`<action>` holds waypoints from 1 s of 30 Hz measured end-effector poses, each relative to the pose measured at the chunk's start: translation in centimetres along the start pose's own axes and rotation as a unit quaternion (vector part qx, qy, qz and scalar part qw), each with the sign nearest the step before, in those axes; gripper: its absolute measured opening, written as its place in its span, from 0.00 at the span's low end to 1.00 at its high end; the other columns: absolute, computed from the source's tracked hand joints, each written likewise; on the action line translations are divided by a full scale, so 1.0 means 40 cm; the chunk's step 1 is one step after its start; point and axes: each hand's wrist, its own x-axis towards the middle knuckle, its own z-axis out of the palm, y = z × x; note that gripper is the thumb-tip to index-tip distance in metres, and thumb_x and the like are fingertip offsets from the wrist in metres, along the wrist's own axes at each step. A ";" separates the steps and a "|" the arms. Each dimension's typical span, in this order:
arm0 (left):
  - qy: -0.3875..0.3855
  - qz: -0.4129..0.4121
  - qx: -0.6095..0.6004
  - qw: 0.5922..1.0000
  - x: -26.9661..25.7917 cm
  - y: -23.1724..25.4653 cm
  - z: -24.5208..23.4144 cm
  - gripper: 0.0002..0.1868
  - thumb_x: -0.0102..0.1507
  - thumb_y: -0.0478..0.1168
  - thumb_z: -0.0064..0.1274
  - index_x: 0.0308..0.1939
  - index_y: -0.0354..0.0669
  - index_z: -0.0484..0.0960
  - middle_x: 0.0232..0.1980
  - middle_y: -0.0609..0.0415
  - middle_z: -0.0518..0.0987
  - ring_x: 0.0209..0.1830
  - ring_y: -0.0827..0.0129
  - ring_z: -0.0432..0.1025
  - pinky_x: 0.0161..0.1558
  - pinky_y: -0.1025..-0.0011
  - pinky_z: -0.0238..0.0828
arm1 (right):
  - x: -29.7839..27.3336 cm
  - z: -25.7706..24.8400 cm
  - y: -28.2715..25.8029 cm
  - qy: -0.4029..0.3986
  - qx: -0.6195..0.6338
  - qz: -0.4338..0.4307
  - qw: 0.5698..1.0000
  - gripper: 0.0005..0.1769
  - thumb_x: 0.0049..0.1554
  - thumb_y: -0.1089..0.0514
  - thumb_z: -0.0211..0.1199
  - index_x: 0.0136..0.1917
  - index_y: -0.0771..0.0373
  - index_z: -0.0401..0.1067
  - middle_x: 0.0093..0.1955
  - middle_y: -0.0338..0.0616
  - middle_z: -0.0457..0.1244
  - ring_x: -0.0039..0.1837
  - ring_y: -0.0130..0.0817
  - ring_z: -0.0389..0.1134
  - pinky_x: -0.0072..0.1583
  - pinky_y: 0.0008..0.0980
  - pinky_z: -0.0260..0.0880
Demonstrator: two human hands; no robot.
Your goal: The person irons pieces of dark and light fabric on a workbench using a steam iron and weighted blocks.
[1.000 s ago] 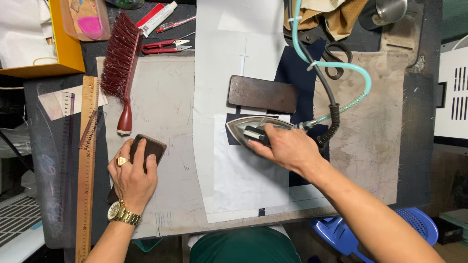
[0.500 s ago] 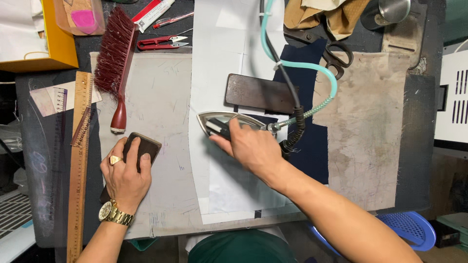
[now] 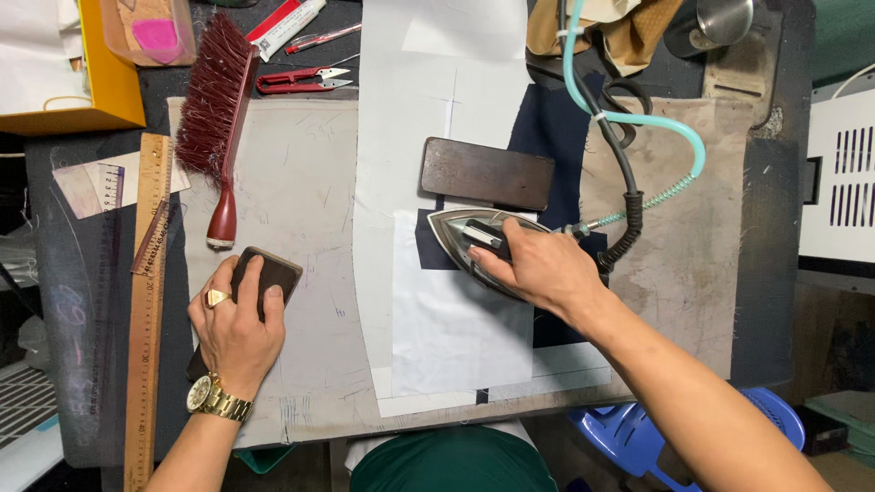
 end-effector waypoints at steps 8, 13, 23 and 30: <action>0.001 0.003 0.000 1.000 -0.002 -0.001 0.001 0.20 0.69 0.45 0.53 0.63 0.46 0.82 0.64 0.47 0.76 0.64 0.55 0.72 0.61 0.59 0.61 | 0.021 -0.027 -0.071 -0.006 -0.017 -0.051 0.999 0.35 0.64 0.27 0.42 0.48 0.61 0.66 0.40 0.58 0.70 0.45 0.63 0.75 0.52 0.55 0.74; 0.007 0.007 -0.006 1.000 -0.004 -0.002 0.004 0.20 0.69 0.46 0.52 0.63 0.45 0.82 0.64 0.46 0.75 0.63 0.54 0.72 0.60 0.59 0.61 | 0.041 -0.024 -0.110 0.015 -0.017 -0.082 0.996 0.34 0.64 0.28 0.43 0.47 0.61 0.66 0.38 0.57 0.70 0.42 0.62 0.75 0.48 0.54 0.75; 0.003 0.002 -0.003 1.000 0.003 0.001 -0.002 0.19 0.69 0.46 0.52 0.63 0.46 0.81 0.63 0.46 0.75 0.62 0.54 0.72 0.60 0.59 0.61 | 0.056 -0.018 -0.212 0.020 0.006 -0.091 0.996 0.33 0.65 0.30 0.41 0.48 0.63 0.65 0.37 0.60 0.69 0.41 0.67 0.74 0.47 0.58 0.74; 0.004 0.002 -0.009 1.000 -0.003 0.000 0.000 0.20 0.69 0.46 0.53 0.64 0.47 0.81 0.63 0.47 0.75 0.62 0.55 0.71 0.60 0.59 0.61 | 0.063 -0.004 -0.249 0.053 0.004 -0.090 0.995 0.33 0.66 0.30 0.41 0.47 0.62 0.64 0.36 0.61 0.67 0.39 0.68 0.73 0.45 0.58 0.75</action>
